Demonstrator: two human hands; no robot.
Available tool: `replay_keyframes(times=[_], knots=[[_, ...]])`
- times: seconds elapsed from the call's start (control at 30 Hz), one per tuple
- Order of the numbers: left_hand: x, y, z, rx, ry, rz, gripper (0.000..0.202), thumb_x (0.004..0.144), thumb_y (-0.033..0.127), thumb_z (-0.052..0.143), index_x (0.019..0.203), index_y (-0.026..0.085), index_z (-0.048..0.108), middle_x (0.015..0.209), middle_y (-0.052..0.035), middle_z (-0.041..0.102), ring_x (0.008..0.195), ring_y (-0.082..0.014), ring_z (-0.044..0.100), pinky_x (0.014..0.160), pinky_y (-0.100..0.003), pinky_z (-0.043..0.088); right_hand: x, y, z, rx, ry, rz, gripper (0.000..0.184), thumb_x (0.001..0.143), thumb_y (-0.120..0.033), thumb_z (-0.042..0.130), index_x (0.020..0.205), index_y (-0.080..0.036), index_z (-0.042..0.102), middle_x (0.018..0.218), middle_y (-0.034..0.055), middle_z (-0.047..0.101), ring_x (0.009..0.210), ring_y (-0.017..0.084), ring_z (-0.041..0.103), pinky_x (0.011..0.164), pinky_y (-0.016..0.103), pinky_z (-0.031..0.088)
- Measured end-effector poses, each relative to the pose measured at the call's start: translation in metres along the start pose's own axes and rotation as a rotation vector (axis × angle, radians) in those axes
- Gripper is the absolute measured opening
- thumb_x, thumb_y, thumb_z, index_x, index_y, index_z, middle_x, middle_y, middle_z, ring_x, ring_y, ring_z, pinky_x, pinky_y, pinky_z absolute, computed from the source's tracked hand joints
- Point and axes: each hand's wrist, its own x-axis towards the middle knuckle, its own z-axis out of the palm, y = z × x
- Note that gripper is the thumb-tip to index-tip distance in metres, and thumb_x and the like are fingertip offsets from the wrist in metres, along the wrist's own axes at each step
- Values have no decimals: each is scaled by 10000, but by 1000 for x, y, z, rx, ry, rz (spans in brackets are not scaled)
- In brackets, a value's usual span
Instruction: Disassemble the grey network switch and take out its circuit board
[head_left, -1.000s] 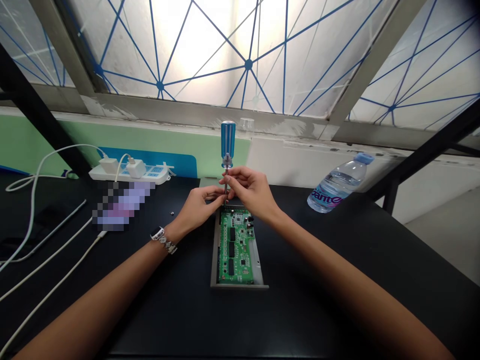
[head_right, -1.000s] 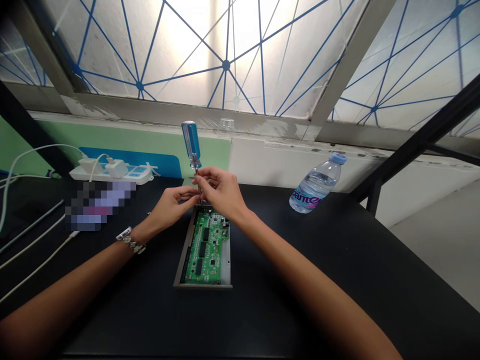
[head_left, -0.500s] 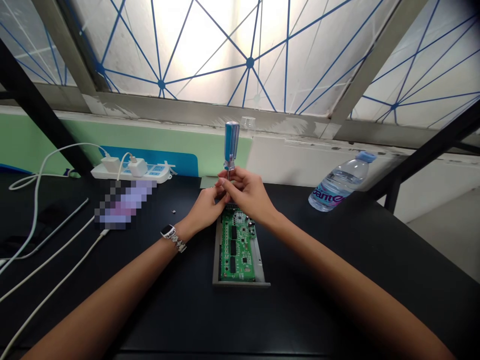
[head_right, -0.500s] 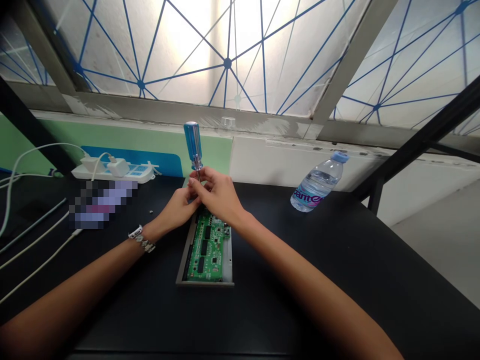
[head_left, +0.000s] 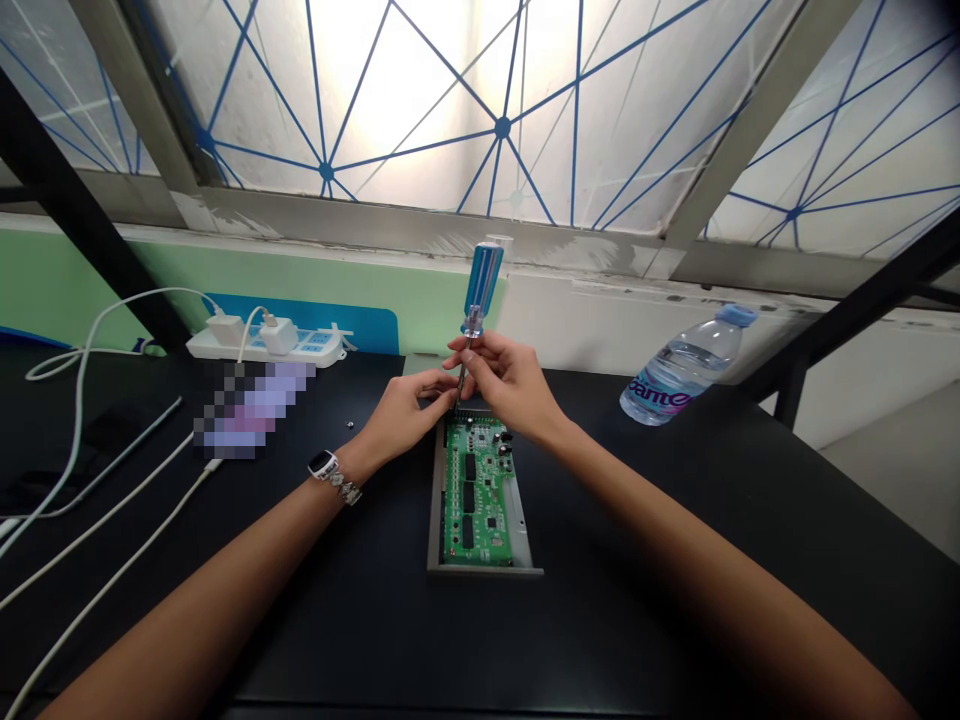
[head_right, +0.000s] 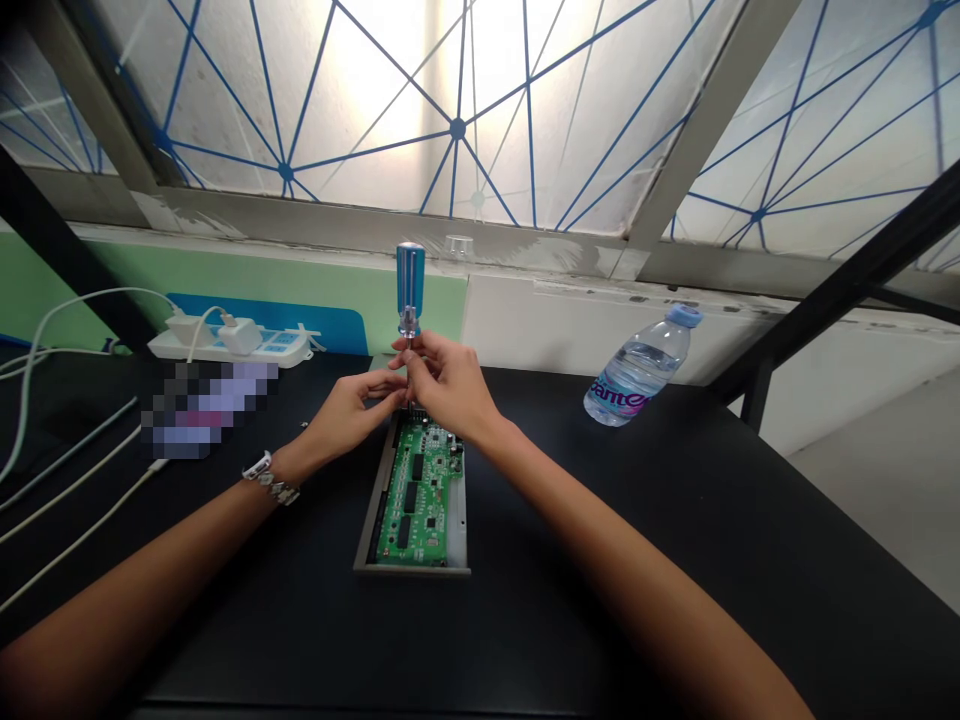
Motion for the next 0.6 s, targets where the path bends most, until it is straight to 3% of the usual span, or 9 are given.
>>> replay_keyframes(times=[0.33, 0.5, 0.6], knots=[[1, -1, 3, 32, 7, 21, 186, 977, 301, 598, 1012, 160, 713, 1004, -79, 789, 949, -234, 744, 864, -329, 567, -1, -1, 3, 3, -53, 11, 230, 974, -350, 632, 1118, -171, 621, 952, 47, 713, 595, 104, 646, 627, 297, 572], [4, -1, 10, 40, -23, 20, 246, 986, 308, 565, 810, 164, 661, 928, -77, 778, 913, -236, 733, 838, -326, 557, -3, -2, 6, 15, -105, 27, 223, 973, -345, 633, 1102, -163, 628, 952, 52, 728, 587, 112, 671, 634, 303, 583], [4, 2, 13, 6, -28, 5, 227, 983, 317, 574, 851, 165, 677, 971, -83, 783, 935, -241, 733, 866, -338, 563, -3, -1, 4, -37, -55, 37, 212, 950, -358, 660, 1055, -175, 646, 968, 51, 730, 592, 113, 670, 596, 287, 569]])
